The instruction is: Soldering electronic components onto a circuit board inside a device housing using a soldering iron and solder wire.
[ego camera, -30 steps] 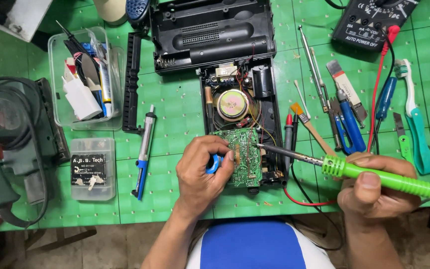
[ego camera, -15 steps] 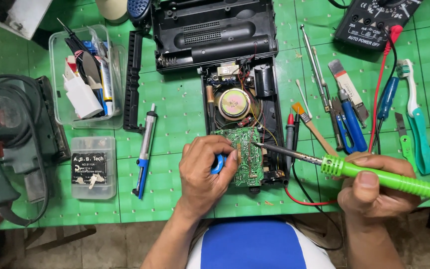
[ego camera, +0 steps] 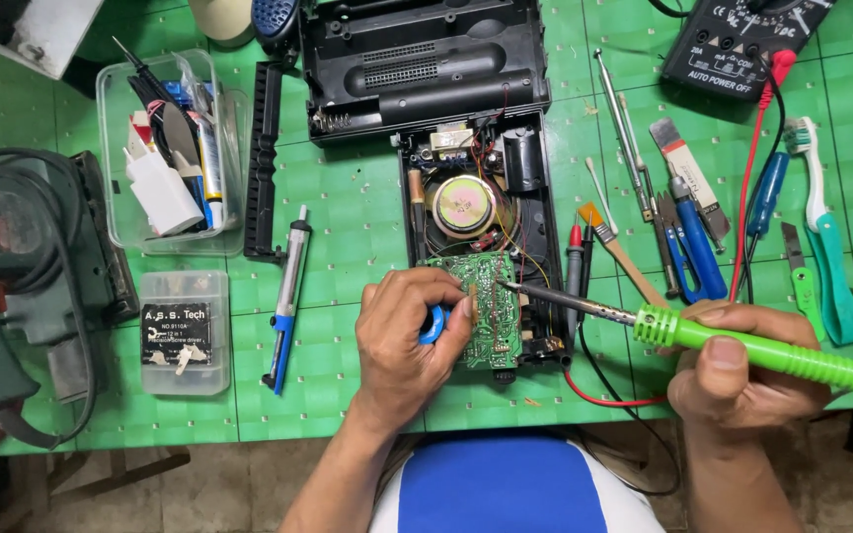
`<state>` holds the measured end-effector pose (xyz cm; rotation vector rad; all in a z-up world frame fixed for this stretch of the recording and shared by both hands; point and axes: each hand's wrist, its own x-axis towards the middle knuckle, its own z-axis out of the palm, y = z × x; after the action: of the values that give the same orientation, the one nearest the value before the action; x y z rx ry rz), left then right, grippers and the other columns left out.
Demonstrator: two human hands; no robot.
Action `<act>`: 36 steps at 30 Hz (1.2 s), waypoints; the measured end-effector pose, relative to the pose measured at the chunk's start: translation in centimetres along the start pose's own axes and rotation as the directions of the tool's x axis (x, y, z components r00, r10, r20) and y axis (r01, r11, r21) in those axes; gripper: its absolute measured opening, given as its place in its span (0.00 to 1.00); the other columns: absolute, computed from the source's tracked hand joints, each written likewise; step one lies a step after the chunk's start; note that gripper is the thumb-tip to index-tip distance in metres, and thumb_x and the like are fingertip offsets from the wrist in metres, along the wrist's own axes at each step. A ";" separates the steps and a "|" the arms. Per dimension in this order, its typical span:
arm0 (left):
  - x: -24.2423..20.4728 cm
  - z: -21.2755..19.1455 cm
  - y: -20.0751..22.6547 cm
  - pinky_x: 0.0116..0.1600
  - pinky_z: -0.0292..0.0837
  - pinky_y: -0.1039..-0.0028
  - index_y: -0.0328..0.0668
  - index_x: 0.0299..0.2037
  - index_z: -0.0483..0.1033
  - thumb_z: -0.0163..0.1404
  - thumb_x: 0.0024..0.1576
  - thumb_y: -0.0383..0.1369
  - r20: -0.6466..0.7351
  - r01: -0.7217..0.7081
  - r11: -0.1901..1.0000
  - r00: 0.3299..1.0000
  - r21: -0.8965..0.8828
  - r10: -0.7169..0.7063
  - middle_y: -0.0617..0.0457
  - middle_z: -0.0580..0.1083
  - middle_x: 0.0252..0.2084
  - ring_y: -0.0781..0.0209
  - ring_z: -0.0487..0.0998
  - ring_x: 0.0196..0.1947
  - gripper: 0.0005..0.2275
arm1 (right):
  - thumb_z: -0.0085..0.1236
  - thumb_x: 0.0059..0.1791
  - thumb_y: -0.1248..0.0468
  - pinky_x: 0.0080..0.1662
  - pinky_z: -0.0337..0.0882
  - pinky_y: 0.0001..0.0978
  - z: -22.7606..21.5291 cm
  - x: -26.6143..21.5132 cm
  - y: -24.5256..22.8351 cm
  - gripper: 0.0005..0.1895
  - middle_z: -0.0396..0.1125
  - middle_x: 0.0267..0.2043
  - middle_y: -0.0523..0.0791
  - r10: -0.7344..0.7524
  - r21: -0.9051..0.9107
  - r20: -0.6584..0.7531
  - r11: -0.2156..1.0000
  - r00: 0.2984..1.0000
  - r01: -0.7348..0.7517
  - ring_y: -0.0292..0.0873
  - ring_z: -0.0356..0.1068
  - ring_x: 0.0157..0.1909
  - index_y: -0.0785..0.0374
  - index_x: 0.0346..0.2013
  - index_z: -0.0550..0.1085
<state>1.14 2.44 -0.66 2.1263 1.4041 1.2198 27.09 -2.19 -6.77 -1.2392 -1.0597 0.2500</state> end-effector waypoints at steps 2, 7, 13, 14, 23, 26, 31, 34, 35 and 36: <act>0.0 0.0 0.1 0.45 0.60 0.67 0.44 0.37 0.73 0.56 0.60 0.29 0.000 0.001 1.000 1.000 0.002 -0.001 0.54 0.77 0.39 0.59 0.78 0.39 0.04 | 0.54 0.54 0.53 0.32 0.72 0.42 -0.2 -0.2 0.5 0.21 0.60 0.25 0.53 -0.009 -0.012 -0.019 1.000 1.000 0.009 0.53 0.67 0.26 0.73 0.35 0.67; 0.0 0.1 0.0 0.45 0.60 0.67 0.44 0.37 0.73 0.56 0.60 0.29 -0.003 -0.004 1.000 1.000 0.012 0.004 0.54 0.77 0.39 0.59 0.78 0.39 0.04 | 0.53 0.54 0.54 0.31 0.70 0.41 -0.1 -0.1 0.0 0.21 0.59 0.24 0.53 0.010 -0.027 0.012 1.000 1.000 -0.010 0.54 0.67 0.25 0.73 0.35 0.66; 0.0 0.1 0.0 0.45 0.60 0.67 0.44 0.37 0.73 0.56 0.60 0.29 -0.004 -0.008 1.000 1.000 0.016 0.008 0.54 0.77 0.39 0.59 0.79 0.40 0.04 | 0.54 0.54 0.53 0.32 0.71 0.40 -0.1 -0.1 -0.3 0.21 0.61 0.26 0.53 0.026 -0.040 0.020 0.999 0.999 -0.025 0.53 0.68 0.26 0.72 0.36 0.67; 0.0 0.1 0.0 0.45 0.60 0.67 0.44 0.37 0.73 0.56 0.60 0.29 -0.006 -0.008 1.000 1.000 0.017 0.008 0.54 0.77 0.39 0.59 0.78 0.40 0.04 | 0.54 0.54 0.53 0.32 0.72 0.40 -0.1 -0.1 -0.1 0.21 0.61 0.26 0.53 0.021 -0.031 0.010 0.999 1.000 -0.020 0.53 0.68 0.26 0.72 0.36 0.67; 0.0 0.2 -0.1 0.45 0.61 0.67 0.44 0.37 0.73 0.57 0.60 0.29 -0.010 -0.011 1.000 1.000 0.016 0.011 0.53 0.77 0.39 0.59 0.78 0.39 0.04 | 0.55 0.53 0.52 0.36 0.75 0.43 -0.4 -0.3 0.7 0.21 0.62 0.27 0.53 -0.003 -0.013 -0.023 1.000 1.000 0.003 0.52 0.68 0.28 0.72 0.35 0.68; -0.1 0.2 -0.1 0.45 0.61 0.67 0.44 0.37 0.73 0.56 0.60 0.29 -0.011 -0.006 1.000 1.000 0.010 0.007 0.53 0.77 0.39 0.59 0.78 0.39 0.04 | 0.54 0.54 0.53 0.33 0.73 0.43 -0.2 -0.2 0.1 0.21 0.60 0.25 0.52 0.006 -0.027 -0.010 1.000 1.000 -0.006 0.53 0.67 0.26 0.72 0.35 0.67; -0.1 0.3 -0.1 0.45 0.60 0.67 0.44 0.36 0.73 0.56 0.59 0.29 -0.014 -0.004 1.000 1.000 0.010 0.004 0.53 0.77 0.39 0.59 0.78 0.39 0.04 | 0.54 0.53 0.52 0.29 0.69 0.41 -0.1 -0.1 0.1 0.22 0.60 0.24 0.53 0.009 -0.021 -0.012 1.000 1.000 -0.009 0.54 0.67 0.25 0.72 0.35 0.67; -0.1 0.3 -0.1 0.45 0.61 0.67 0.44 0.37 0.73 0.56 0.60 0.29 -0.014 -0.004 1.000 1.000 0.013 0.005 0.54 0.77 0.39 0.59 0.79 0.40 0.04 | 0.55 0.53 0.54 0.34 0.72 0.43 -0.1 -0.1 0.2 0.21 0.59 0.25 0.52 0.015 -0.003 -0.018 1.000 1.000 -0.015 0.53 0.67 0.26 0.72 0.35 0.66; -0.1 0.3 -0.1 0.45 0.61 0.67 0.44 0.36 0.73 0.56 0.60 0.29 -0.017 -0.004 1.000 1.000 0.011 0.004 0.54 0.77 0.39 0.59 0.79 0.40 0.04 | 0.54 0.53 0.54 0.33 0.70 0.42 0.0 0.0 0.0 0.21 0.60 0.25 0.54 0.006 -0.013 -0.006 1.000 1.000 -0.006 0.54 0.67 0.26 0.73 0.35 0.67; -0.1 0.4 -0.1 0.45 0.61 0.67 0.44 0.36 0.73 0.56 0.59 0.29 -0.020 -0.003 1.000 1.000 0.009 0.003 0.54 0.77 0.39 0.59 0.79 0.40 0.04 | 0.53 0.53 0.54 0.31 0.69 0.41 0.0 0.1 -0.1 0.21 0.61 0.24 0.55 -0.003 -0.024 0.007 1.000 1.000 0.003 0.55 0.68 0.25 0.74 0.35 0.67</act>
<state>1.34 2.45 -1.02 2.1286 1.4174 1.2414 27.07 -2.13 -6.60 -1.2589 -1.0731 0.2403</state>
